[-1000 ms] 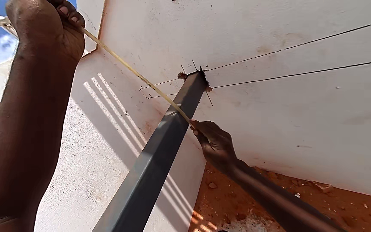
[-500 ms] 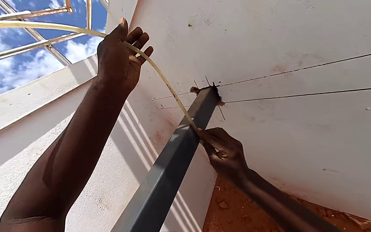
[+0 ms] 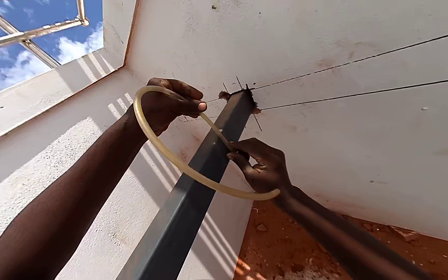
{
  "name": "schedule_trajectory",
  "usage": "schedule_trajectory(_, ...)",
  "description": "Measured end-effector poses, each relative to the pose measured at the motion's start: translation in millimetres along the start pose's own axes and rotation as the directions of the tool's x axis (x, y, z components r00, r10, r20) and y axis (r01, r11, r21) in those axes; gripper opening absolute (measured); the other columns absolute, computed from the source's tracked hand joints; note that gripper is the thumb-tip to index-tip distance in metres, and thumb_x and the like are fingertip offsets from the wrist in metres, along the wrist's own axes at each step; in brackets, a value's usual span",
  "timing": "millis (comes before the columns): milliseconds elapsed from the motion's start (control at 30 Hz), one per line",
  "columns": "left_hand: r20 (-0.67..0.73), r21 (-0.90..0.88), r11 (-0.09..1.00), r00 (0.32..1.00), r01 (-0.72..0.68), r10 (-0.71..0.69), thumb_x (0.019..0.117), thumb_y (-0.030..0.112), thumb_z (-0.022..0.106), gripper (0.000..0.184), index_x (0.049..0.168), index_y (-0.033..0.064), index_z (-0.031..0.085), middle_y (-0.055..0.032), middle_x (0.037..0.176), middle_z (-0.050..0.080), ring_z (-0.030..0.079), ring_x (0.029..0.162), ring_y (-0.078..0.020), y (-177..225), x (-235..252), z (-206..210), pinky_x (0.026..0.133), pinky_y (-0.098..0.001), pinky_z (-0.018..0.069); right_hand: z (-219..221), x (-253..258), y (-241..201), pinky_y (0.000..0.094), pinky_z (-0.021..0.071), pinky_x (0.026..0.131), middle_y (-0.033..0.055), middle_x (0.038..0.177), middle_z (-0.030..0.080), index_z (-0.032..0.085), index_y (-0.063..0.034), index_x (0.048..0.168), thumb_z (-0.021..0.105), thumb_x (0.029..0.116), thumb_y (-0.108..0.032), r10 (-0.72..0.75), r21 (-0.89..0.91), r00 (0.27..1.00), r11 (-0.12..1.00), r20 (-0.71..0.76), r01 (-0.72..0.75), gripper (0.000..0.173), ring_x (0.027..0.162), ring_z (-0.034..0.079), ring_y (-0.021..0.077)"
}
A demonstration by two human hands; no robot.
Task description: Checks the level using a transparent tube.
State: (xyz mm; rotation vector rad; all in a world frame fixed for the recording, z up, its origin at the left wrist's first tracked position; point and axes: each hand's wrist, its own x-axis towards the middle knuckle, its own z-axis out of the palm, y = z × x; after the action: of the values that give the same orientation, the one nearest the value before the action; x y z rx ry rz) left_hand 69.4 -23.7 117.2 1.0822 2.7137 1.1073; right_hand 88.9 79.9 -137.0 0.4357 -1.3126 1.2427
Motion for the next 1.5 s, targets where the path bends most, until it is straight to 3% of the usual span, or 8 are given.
schedule_trajectory(267,-0.053,0.105,0.991,0.995,-0.080,0.086,0.0848,-0.010,0.071,0.018,0.095,0.0047,0.069,0.0009,0.080,0.074,0.072,0.072,-0.0090,3,3,-21,0.073,-0.0235,0.0627,-40,-79,14,0.0172,0.0544,0.078,0.0066,0.098,0.074,0.075,-0.0017,0.118,0.058,0.1025,-0.018,0.024,-0.181,0.999,0.983,0.048,-0.015,0.028,0.087,0.067,0.0077)
schedule_trajectory(433,-0.135,0.169,0.982,0.985,-0.083,0.107,0.0882,-0.006,0.069,0.018,0.096,0.0100,0.068,0.0050,0.083,0.074,0.073,0.074,-0.0065,11,3,-32,0.075,-0.0220,0.0628,-58,-114,18,0.0165,0.0567,0.076,0.0030,0.094,0.072,0.071,-0.0045,0.108,0.063,0.1000,-0.018,0.098,-0.154,0.995,0.984,0.024,-0.093,0.018,0.083,0.067,0.0036)
schedule_trajectory(567,-0.144,0.196,0.974,0.979,-0.117,0.146,0.0920,-0.004,0.066,0.015,0.095,0.0109,0.070,0.0060,0.081,0.074,0.072,0.073,-0.0055,21,11,-53,0.075,-0.0205,0.0619,-54,-124,22,0.0158,0.0557,0.080,0.0046,0.100,0.073,0.074,-0.0051,0.113,0.062,0.0997,-0.016,0.085,-0.128,0.995,0.989,0.045,-0.079,0.022,0.090,0.067,0.0048)
schedule_trajectory(767,-0.209,0.220,0.961,0.954,-0.168,0.214,0.0921,-0.003,0.067,0.015,0.093,0.0122,0.067,0.0061,0.082,0.072,0.071,0.075,-0.0050,36,20,-76,0.076,-0.0199,0.0615,-39,-90,48,0.0296,0.0499,0.077,0.0061,0.098,0.072,0.080,-0.0093,0.109,0.066,0.0958,-0.015,0.052,-0.246,0.999,0.968,0.010,-0.048,0.020,0.086,0.062,0.0173)
schedule_trajectory(1100,-0.286,0.179,0.953,0.914,-0.243,0.287,0.0939,-0.006,0.064,0.025,0.083,0.0158,0.060,0.0072,0.078,0.068,0.069,0.075,-0.0042,51,40,-77,0.079,-0.0192,0.0605,-4,-56,57,0.0198,0.0551,0.078,0.0086,0.096,0.074,0.079,-0.0026,0.109,0.068,0.0924,-0.005,0.067,-0.065,0.998,0.996,0.017,-0.065,0.020,0.087,0.068,0.0121)
schedule_trajectory(1233,-0.375,0.146,0.954,0.878,-0.262,0.298,0.0909,-0.005,0.070,0.022,0.086,0.0133,0.059,0.0044,0.081,0.067,0.071,0.079,-0.0086,51,59,-74,0.082,-0.0239,0.0622,-6,-46,61,0.0165,0.0541,0.069,0.0087,0.094,0.073,0.078,-0.0026,0.106,0.068,0.0932,-0.007,0.049,-0.098,0.999,0.994,-0.014,-0.050,0.017,0.079,0.066,0.0096)
schedule_trajectory(1367,-0.462,0.087,0.946,0.829,-0.312,0.316,0.0868,-0.007,0.074,0.026,0.095,0.0113,0.058,0.0016,0.085,0.068,0.072,0.081,-0.0115,47,85,-80,0.082,-0.0254,0.0631,-12,-13,76,0.0209,0.0542,0.068,0.0125,0.091,0.073,0.079,-0.0015,0.106,0.067,0.0921,-0.005,0.046,-0.188,0.996,0.980,-0.079,-0.060,0.019,0.076,0.067,0.0144)
schedule_trajectory(1500,-0.463,0.113,0.930,0.809,-0.350,0.361,0.0857,-0.011,0.071,0.027,0.093,0.0106,0.058,0.0015,0.086,0.067,0.070,0.081,-0.0110,48,111,-81,0.080,-0.0252,0.0619,-12,14,94,0.0261,0.0566,0.069,0.0150,0.088,0.073,0.079,-0.0004,0.106,0.067,0.0910,-0.002,0.024,-0.289,0.994,0.956,-0.106,-0.053,0.020,0.075,0.069,0.0199)
